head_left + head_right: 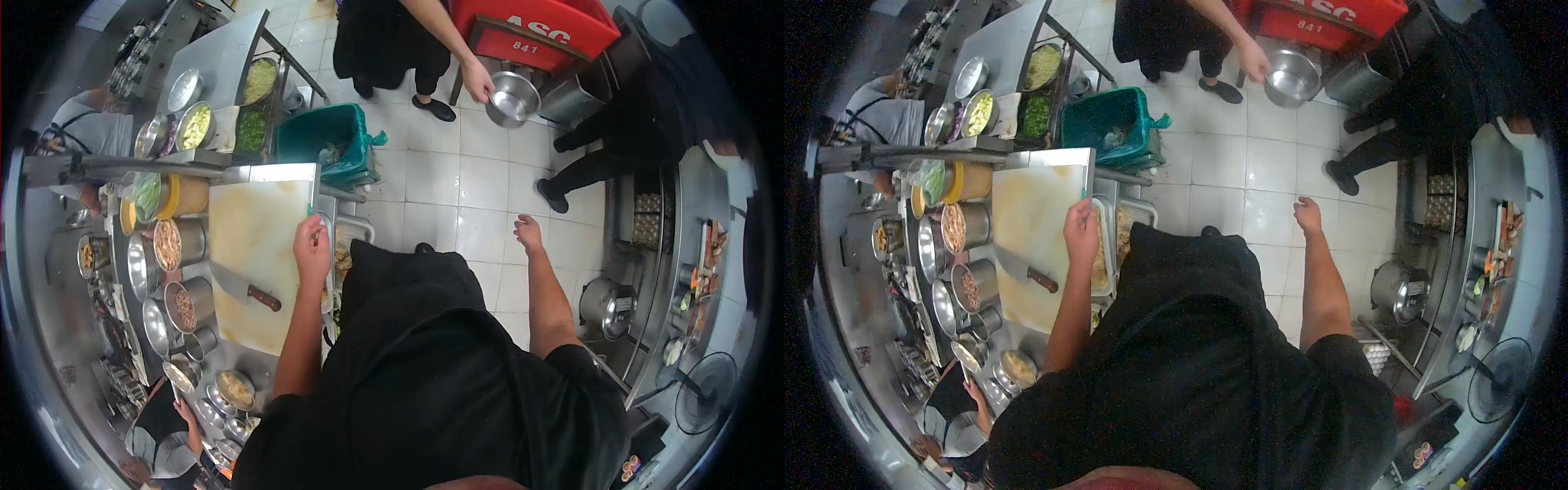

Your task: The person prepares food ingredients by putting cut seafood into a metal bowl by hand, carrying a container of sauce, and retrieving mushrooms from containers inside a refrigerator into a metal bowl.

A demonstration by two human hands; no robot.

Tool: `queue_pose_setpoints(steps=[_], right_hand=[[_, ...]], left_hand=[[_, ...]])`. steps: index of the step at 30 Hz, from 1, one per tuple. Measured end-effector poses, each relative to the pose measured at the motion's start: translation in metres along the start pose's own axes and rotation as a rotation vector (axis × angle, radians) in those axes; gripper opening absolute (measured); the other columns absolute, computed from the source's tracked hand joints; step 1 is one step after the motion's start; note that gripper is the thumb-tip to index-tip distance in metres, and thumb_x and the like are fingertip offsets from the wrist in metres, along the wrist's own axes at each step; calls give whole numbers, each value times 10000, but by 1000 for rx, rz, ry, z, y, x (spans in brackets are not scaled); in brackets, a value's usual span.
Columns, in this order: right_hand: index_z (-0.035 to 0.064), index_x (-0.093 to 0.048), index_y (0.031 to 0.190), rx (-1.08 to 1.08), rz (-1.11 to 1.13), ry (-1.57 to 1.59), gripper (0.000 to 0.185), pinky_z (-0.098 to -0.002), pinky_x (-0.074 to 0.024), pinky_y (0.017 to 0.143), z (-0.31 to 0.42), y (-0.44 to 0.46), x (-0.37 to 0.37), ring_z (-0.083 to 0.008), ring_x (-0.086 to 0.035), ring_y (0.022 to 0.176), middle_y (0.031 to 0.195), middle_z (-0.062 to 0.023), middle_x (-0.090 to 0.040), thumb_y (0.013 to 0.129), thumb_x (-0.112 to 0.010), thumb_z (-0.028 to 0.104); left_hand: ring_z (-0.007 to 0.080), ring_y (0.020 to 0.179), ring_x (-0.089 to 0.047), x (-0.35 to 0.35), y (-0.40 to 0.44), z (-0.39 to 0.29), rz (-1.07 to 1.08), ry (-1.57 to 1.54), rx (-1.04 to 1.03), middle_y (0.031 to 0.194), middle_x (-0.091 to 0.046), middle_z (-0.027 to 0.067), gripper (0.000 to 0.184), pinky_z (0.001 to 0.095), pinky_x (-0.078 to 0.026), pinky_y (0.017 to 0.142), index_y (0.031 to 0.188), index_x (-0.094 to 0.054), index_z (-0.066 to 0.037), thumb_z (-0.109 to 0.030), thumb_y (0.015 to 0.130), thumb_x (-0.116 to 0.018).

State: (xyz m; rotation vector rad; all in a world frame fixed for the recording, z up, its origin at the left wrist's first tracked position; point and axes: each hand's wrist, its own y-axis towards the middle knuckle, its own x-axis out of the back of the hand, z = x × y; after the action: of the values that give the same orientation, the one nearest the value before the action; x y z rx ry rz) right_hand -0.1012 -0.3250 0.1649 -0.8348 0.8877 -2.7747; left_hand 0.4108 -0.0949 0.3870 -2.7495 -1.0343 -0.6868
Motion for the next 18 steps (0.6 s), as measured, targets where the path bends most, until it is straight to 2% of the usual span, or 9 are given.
queue_pose_setpoints(steps=[2, 7, 11, 12, 13, 14, 15, 16, 18], right_hand=[[17, -573, 1282, -23, 7, 5, 425, -279, -424, 465, 10, 3, 1, -137, -586, 609, 870, -82, -653, 867, -597, 107], [16, -585, 1253, -150, 40, -124, 390, -274, -443, 445, -50, -17, -12, -146, -606, 612, 858, -87, -657, 873, -599, 101], [8, -618, 1182, -215, 138, -327, 350, -360, -518, 555, -136, -58, -15, -199, -644, 664, 871, -112, -678, 859, -622, 144], [2, -628, 1162, -128, 178, -441, 352, -370, -525, 575, -155, -71, -18, -215, -650, 664, 869, -125, -683, 841, -628, 145], [-3, -638, 1143, 101, 222, -597, 354, -380, -532, 596, -187, -80, -23, -232, -657, 664, 867, -137, -689, 822, -633, 147], [-8, -648, 1123, 445, 229, -767, 356, -390, -539, 616, -222, -88, -30, -248, -663, 664, 865, -149, -694, 804, -639, 149], [-14, -658, 1104, 990, 46, -976, 359, -400, -546, 637, -268, -85, -41, -265, -670, 665, 863, -161, -700, 785, -644, 150], [-14, -658, 1103, 531, 199, -761, 359, -400, -545, 640, -216, -76, -39, -265, -670, 672, 866, -162, -700, 784, -644, 149], [-16, -659, 1101, -60, 169, -470, 360, -401, -545, 648, -141, -51, -42, -267, -670, 687, 871, -164, -700, 781, -644, 147]], left_hand=[[116, 938, -596, -11, 22, 3, 25, -17, 33, 1019, -624, 57, 261, 247, -493, 778, 1193, -586, 0, -26, 934, -591], [115, 947, -604, -47, 94, 25, 115, -126, 47, 1050, -631, 66, 274, 241, -493, 757, 1201, -580, 3, -18, 928, -599], [123, 942, -612, -74, 166, 25, 211, -141, 39, 1076, -624, 60, 263, 242, -500, 719, 1175, -602, -11, 5, 912, -606], [126, 933, -614, -81, 184, 13, 224, -128, 19, 1083, -622, 57, 256, 244, -501, 710, 1164, -609, -16, 9, 909, -607], [128, 923, -617, -89, 206, 5, 231, -119, -6, 1090, -620, 54, 250, 246, -503, 701, 1154, -616, -21, 14, 906, -608], [138, 907, -632, -100, 226, 11, 251, -157, -19, 1103, -618, 68, 246, 249, -508, 690, 1130, -629, -22, 17, 887, -620], [141, 899, -637, -108, 245, 10, 282, -122, -62, 1095, -623, 76, 252, 254, -510, 690, 1132, -627, -20, 14, 883, -625], [143, 890, -642, -116, 265, 5, 316, -83, -105, 1087, -627, 85, 258, 260, -512, 691, 1134, -625, -18, 12, 878, -630], [162, 871, -659, -131, 299, -2, 349, -24, -166, 1047, -645, 111, 272, 278, -518, 700, 1129, -623, -11, 3, 859, -648]])
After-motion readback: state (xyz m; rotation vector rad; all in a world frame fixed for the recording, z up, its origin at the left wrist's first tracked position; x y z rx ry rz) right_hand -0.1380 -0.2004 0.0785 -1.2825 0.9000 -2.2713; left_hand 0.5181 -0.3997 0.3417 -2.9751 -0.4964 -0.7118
